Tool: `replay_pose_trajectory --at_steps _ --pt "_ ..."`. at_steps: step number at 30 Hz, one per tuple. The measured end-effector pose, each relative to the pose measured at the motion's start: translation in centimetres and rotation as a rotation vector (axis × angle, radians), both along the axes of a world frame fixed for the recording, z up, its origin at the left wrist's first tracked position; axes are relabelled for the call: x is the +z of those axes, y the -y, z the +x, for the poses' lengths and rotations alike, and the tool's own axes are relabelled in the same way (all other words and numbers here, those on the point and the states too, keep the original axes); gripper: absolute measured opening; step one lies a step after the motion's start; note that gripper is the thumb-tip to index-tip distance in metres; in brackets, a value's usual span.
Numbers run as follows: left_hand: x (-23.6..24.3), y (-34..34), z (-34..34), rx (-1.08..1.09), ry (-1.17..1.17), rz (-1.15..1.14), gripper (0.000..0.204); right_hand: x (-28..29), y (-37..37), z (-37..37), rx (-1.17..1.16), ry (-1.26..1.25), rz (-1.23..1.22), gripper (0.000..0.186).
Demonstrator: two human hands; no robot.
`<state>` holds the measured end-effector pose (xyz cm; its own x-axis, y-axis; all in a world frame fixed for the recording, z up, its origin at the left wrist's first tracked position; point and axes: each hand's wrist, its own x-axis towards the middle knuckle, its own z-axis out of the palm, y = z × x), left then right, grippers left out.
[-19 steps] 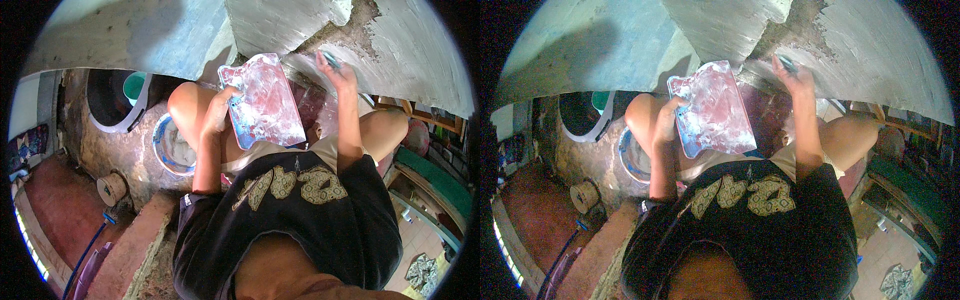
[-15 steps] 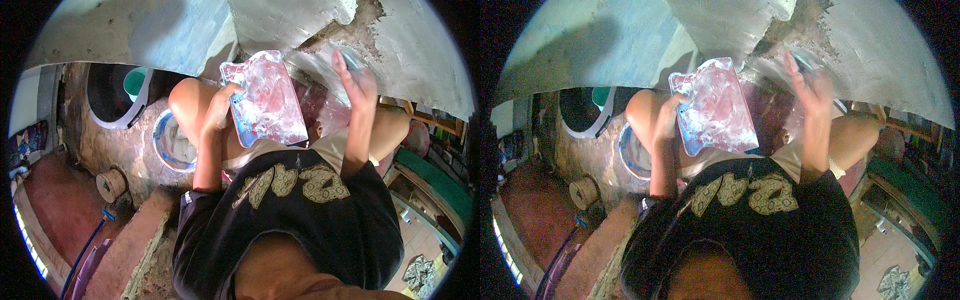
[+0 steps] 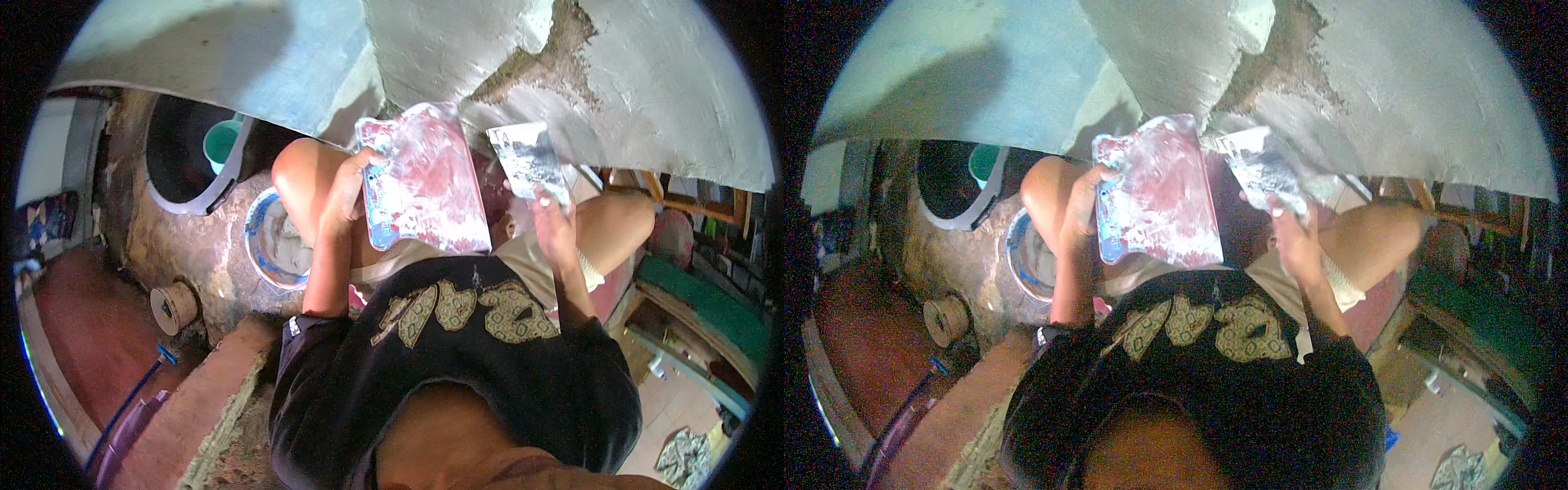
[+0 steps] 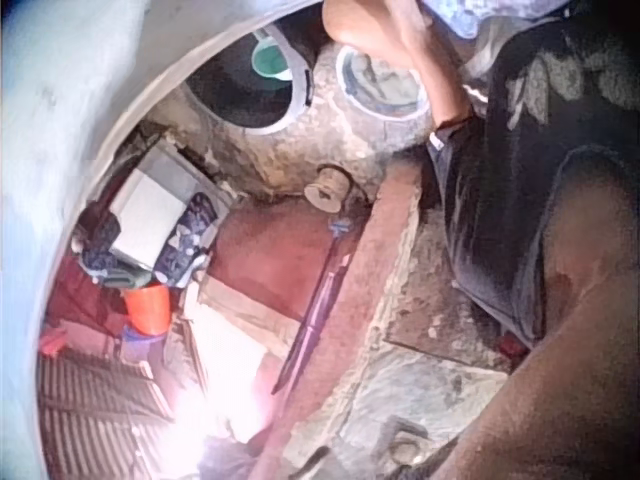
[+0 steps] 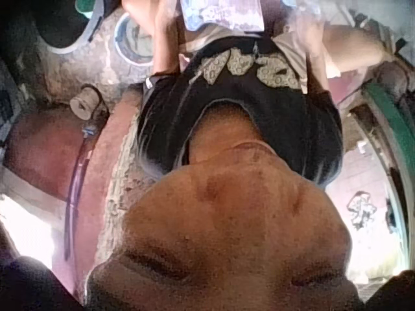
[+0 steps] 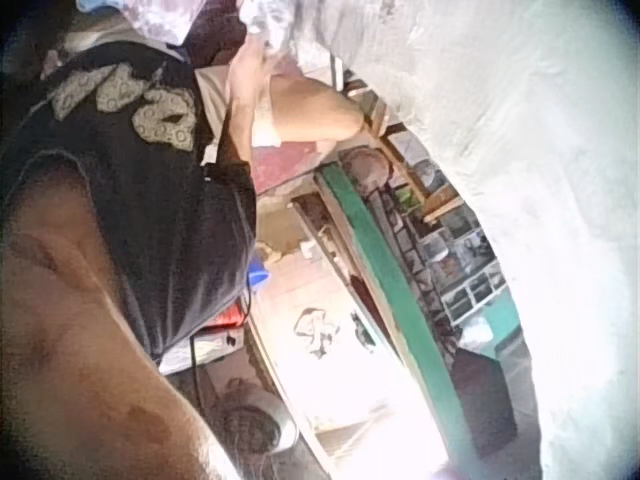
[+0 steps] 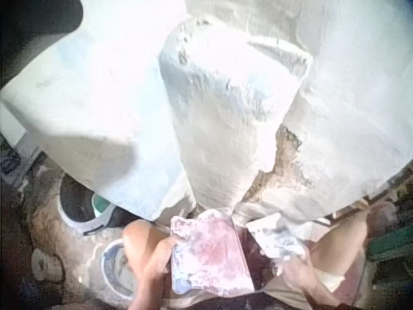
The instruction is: The person applies plaster to a section of a wall using a spatula and a hand-held plastic palette. They scoop plaster from a bucket onto the palette and then spread it onto the wall surface to fill in gaps.
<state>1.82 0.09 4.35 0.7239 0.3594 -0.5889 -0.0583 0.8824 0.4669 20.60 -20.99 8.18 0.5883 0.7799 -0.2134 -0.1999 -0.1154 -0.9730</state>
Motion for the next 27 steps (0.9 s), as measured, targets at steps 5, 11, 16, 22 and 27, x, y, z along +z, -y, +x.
replay_pose_trajectory --at_steps 5,11,16,22,27 --pt "2.4 0.3 -0.2 0.043 0.078 -0.241 0.021 2.6 -4.8 0.9 0.303 1.1 0.307 0.033" --pt "1.6 0.7 -1.5 0.094 0.137 -0.151 0.032 2.4 -3.3 2.2 0.427 1.134 0.433 0.026" --pt "2.3 1.5 -1.7 0.214 0.072 -0.051 0.03 3.0 -0.1 4.3 0.475 1.082 0.365 0.026" --pt "4.4 2.5 -1.0 0.158 0.212 -0.071 0.031 3.6 -0.4 3.4 -0.163 0.865 0.472 0.029" --pt "5.4 5.6 0.7 0.227 0.187 -0.079 0.032 4.1 -6.0 1.5 -0.261 1.283 0.573 0.037"
